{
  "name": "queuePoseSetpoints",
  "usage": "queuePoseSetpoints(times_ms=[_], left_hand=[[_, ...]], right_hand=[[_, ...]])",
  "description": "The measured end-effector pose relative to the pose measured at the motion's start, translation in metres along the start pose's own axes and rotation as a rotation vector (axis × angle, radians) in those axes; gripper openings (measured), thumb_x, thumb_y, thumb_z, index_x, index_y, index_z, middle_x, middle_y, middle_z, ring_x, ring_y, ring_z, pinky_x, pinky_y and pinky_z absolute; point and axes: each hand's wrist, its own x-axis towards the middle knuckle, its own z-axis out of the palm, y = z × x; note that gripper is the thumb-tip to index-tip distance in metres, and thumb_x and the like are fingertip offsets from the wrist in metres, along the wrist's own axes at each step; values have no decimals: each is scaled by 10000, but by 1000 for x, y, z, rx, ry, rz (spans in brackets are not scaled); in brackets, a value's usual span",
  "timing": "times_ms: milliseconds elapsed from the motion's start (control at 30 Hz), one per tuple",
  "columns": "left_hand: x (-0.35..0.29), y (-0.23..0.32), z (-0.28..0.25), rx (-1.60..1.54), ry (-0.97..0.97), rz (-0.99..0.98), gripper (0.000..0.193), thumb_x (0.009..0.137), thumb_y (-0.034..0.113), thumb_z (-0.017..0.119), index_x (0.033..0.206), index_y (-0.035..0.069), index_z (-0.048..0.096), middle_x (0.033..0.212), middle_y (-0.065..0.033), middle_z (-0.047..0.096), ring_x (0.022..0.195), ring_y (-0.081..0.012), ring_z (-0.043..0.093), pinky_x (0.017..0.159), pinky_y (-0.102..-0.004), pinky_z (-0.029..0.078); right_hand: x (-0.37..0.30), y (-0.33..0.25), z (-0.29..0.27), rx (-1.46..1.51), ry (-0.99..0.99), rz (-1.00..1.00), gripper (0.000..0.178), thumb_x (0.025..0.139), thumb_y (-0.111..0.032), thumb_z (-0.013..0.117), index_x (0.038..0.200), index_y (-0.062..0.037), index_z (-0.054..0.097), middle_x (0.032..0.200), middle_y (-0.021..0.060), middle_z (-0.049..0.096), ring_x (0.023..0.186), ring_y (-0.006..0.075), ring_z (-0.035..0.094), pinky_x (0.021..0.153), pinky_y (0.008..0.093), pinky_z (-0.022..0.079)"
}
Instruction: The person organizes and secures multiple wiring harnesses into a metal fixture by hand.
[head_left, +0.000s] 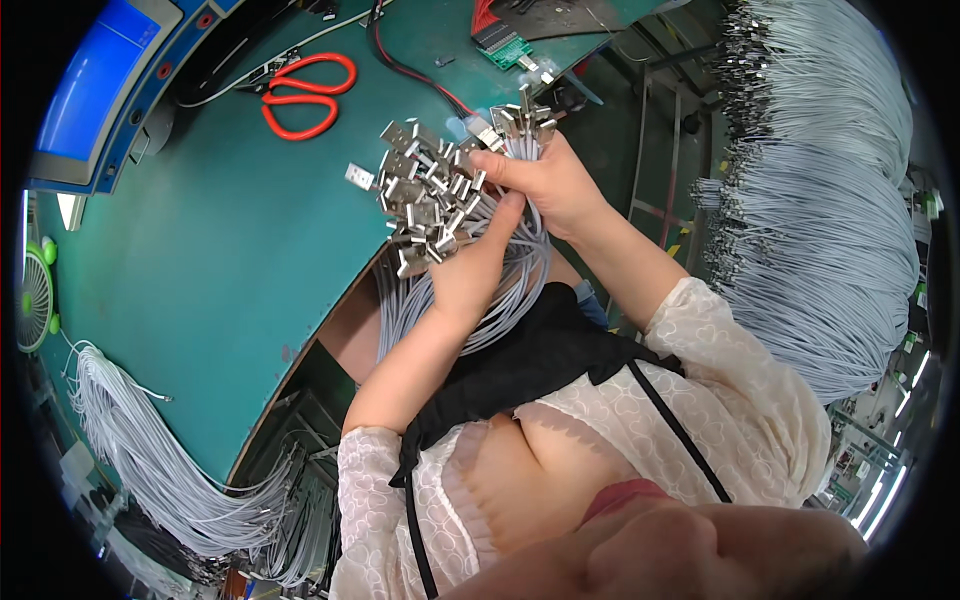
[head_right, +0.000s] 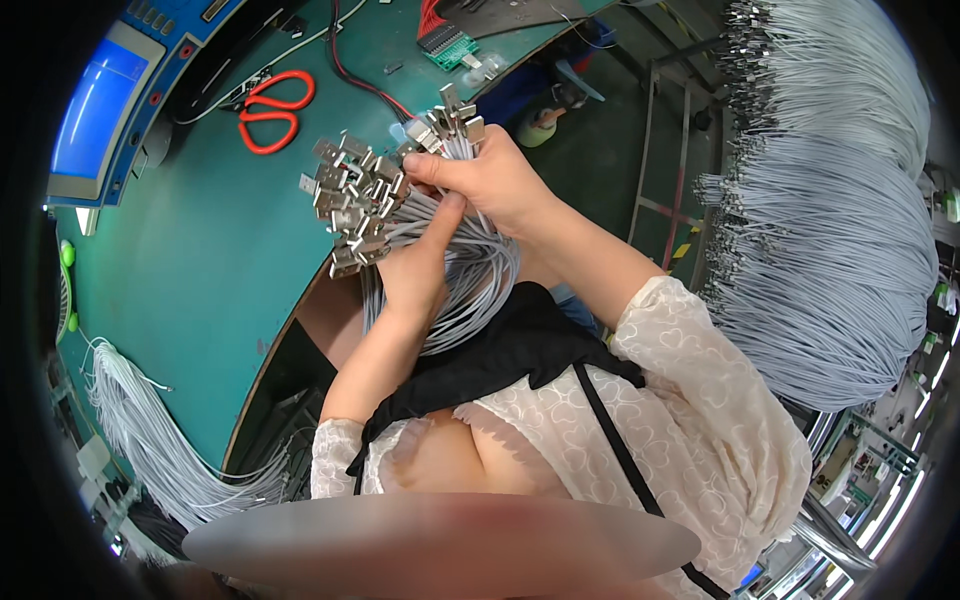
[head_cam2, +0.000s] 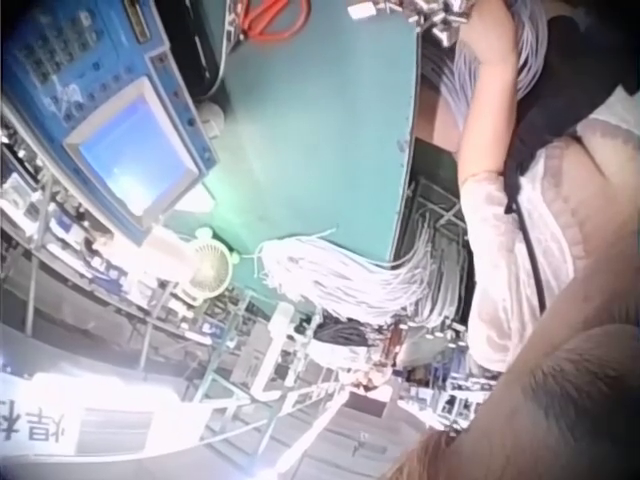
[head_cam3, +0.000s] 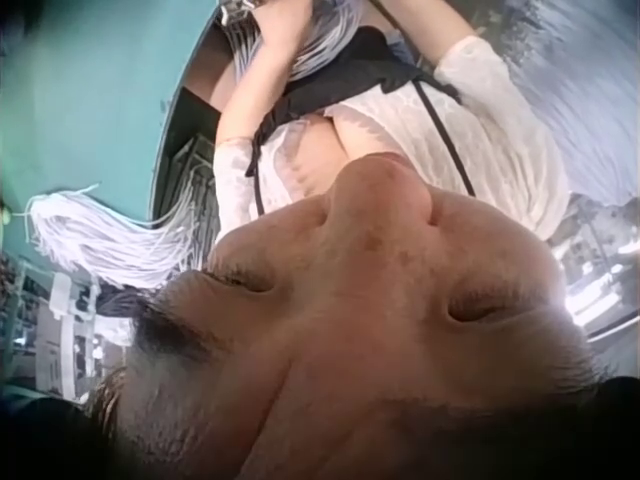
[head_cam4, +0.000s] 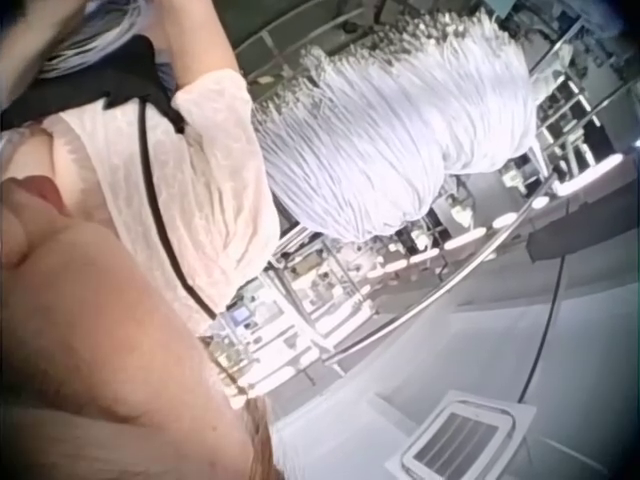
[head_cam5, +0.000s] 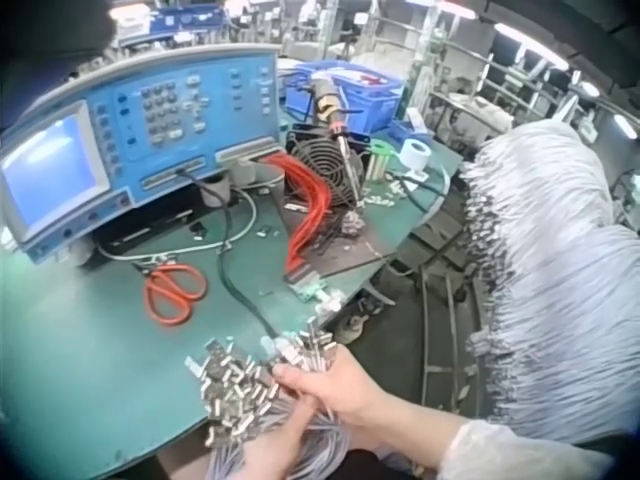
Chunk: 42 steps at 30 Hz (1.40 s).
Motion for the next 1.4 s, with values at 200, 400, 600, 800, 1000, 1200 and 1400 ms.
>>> queuePoseSetpoints(times_ms=[200,400,600,800,1000,1200,1400], left_hand=[[-14,8,-4,65,39,-33,284,791,89,584,1049,-1,508,966,-52,558,876,-118,515,771,-236,402],[-9,7,-1,-274,29,-102,290,793,79,578,1057,-10,494,1008,-57,540,891,-133,510,805,-249,393],[-9,5,-1,-218,87,-133,301,776,75,597,1049,3,494,991,-49,536,878,-135,510,799,-255,395],[-15,18,-6,-146,94,-274,292,766,84,612,1029,20,503,938,-42,543,848,-128,516,769,-245,404],[-25,5,-17,85,-26,-194,268,782,140,601,1012,28,519,920,-43,546,838,-127,513,771,-248,400],[-31,21,-20,-184,-10,-382,163,766,53,589,903,25,505,828,-61,583,836,-129,529,798,-254,400],[-24,3,-26,487,-177,165,292,781,135,592,1037,26,501,970,-63,546,875,-143,509,792,-259,396]], right_hand=[[-11,-3,-17,-19,-3,36,127,740,-126,619,733,-15,558,605,27,541,526,70,473,466,191,358],[-5,-2,-19,146,40,123,120,738,-124,626,729,-15,577,619,27,558,559,72,496,489,181,364],[-3,0,-16,105,59,76,130,731,-136,641,740,-20,583,639,22,561,554,63,483,483,175,346],[-1,3,-12,-34,-111,35,141,748,-156,632,729,-25,585,645,18,565,538,49,473,468,178,338],[-8,-3,0,48,32,102,134,778,-158,591,773,-30,553,612,7,529,490,47,422,441,178,311],[-18,-4,-13,-37,-86,105,105,776,-110,583,811,-17,549,610,-3,524,477,38,415,438,165,300],[-23,1,-1,-114,29,51,128,776,-104,578,874,-25,551,669,7,557,482,43,425,442,162,307]])
